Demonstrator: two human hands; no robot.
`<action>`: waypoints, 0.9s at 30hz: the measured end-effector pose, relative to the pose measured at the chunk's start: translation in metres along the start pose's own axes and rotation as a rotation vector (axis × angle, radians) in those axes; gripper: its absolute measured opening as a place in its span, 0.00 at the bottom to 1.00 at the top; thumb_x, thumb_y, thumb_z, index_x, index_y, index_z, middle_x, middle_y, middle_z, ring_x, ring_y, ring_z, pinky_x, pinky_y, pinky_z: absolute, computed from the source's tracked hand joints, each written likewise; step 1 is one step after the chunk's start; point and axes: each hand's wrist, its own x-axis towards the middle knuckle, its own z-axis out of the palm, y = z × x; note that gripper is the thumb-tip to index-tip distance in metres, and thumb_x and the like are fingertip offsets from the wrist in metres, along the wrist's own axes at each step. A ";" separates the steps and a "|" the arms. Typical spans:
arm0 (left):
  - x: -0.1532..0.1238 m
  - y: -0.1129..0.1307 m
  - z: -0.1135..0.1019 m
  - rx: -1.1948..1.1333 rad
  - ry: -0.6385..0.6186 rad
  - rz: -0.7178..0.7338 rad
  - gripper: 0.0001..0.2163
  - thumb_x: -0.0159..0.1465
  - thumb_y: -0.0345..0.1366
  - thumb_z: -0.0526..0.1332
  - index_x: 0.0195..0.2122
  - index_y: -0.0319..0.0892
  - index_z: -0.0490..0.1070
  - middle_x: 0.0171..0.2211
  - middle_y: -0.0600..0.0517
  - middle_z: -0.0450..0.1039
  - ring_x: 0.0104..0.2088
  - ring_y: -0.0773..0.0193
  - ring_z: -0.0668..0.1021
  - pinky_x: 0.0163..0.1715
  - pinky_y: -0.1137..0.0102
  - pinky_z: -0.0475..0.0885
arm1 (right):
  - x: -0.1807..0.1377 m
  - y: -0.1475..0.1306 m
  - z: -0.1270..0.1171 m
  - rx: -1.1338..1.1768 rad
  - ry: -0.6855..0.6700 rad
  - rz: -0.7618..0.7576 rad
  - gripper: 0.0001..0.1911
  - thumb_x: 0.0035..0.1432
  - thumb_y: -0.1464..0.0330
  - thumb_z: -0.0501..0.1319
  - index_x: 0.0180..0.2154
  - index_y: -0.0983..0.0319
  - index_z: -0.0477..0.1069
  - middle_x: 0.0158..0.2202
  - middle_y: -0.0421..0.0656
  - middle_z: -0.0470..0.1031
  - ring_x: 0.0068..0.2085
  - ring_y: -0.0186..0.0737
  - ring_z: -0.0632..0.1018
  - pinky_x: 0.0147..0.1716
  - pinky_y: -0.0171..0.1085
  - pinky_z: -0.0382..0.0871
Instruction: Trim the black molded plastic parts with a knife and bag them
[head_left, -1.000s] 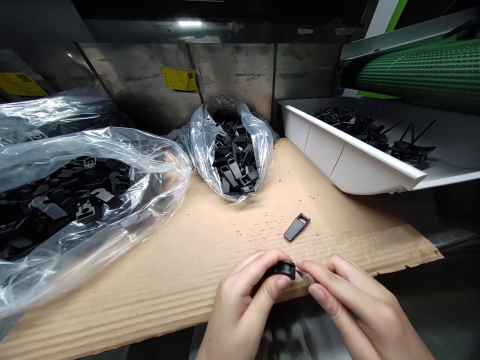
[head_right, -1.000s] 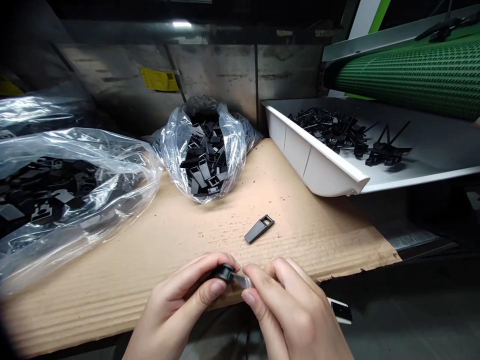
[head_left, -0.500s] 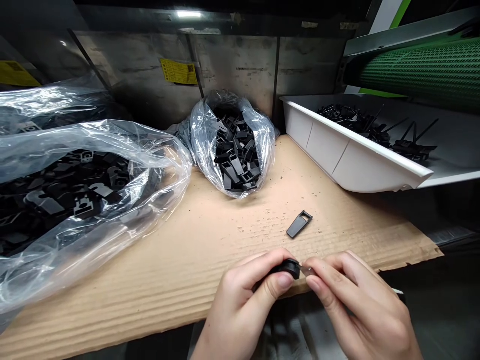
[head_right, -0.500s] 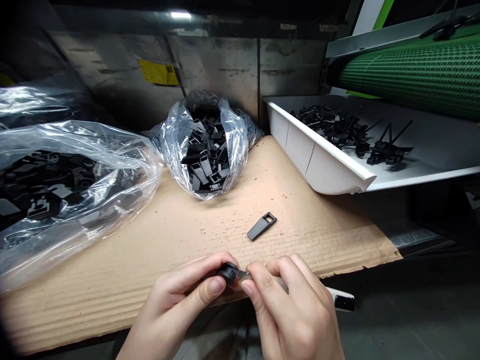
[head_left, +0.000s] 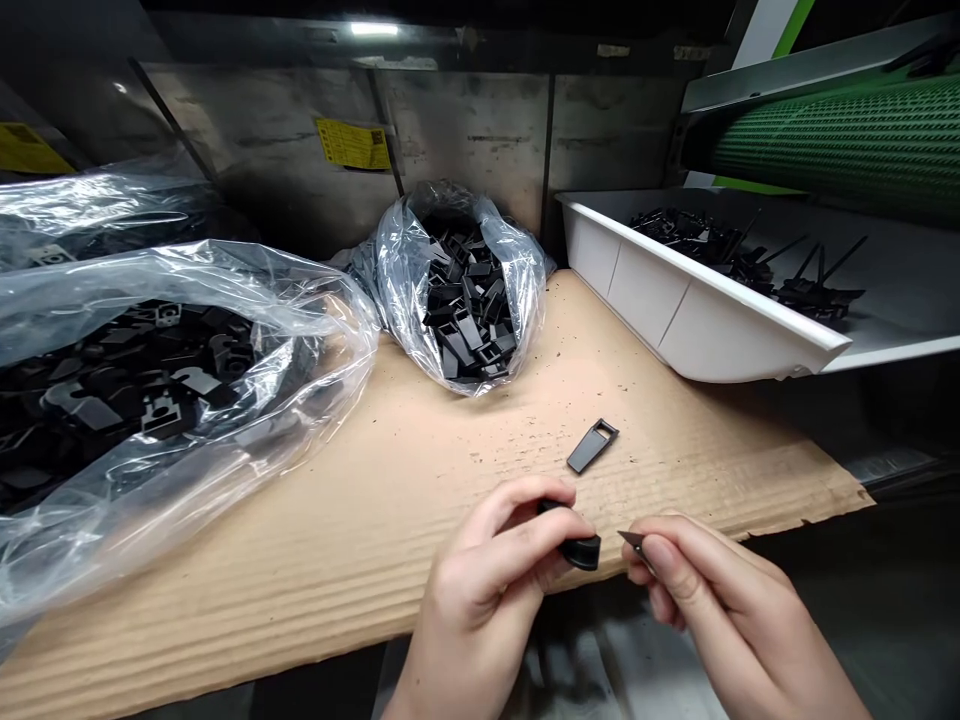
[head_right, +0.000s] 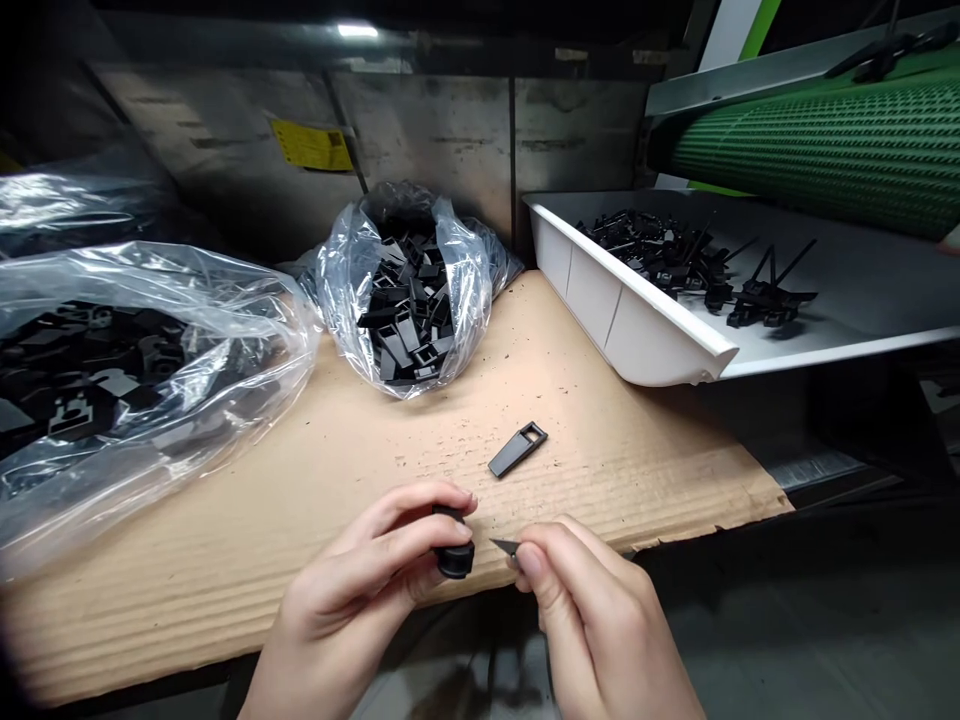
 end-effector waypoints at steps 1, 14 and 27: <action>-0.002 -0.001 0.001 0.049 0.012 0.033 0.15 0.60 0.19 0.57 0.38 0.46 0.76 0.43 0.52 0.73 0.43 0.65 0.76 0.40 0.79 0.72 | -0.001 -0.001 0.000 -0.017 -0.004 -0.004 0.13 0.65 0.71 0.49 0.27 0.59 0.64 0.22 0.35 0.68 0.22 0.30 0.72 0.23 0.27 0.65; -0.002 -0.008 0.002 0.255 0.010 0.274 0.15 0.60 0.18 0.56 0.42 0.42 0.75 0.42 0.49 0.76 0.43 0.62 0.78 0.44 0.72 0.72 | 0.005 0.001 -0.001 -0.086 -0.048 -0.093 0.11 0.63 0.74 0.50 0.28 0.58 0.62 0.23 0.34 0.68 0.23 0.30 0.72 0.24 0.29 0.62; -0.003 -0.007 0.004 0.286 0.018 0.285 0.15 0.60 0.19 0.56 0.41 0.43 0.75 0.41 0.49 0.78 0.41 0.62 0.80 0.42 0.74 0.74 | 0.012 -0.003 -0.015 -0.121 -0.299 0.021 0.14 0.64 0.70 0.49 0.29 0.59 0.68 0.23 0.36 0.73 0.24 0.33 0.75 0.25 0.30 0.65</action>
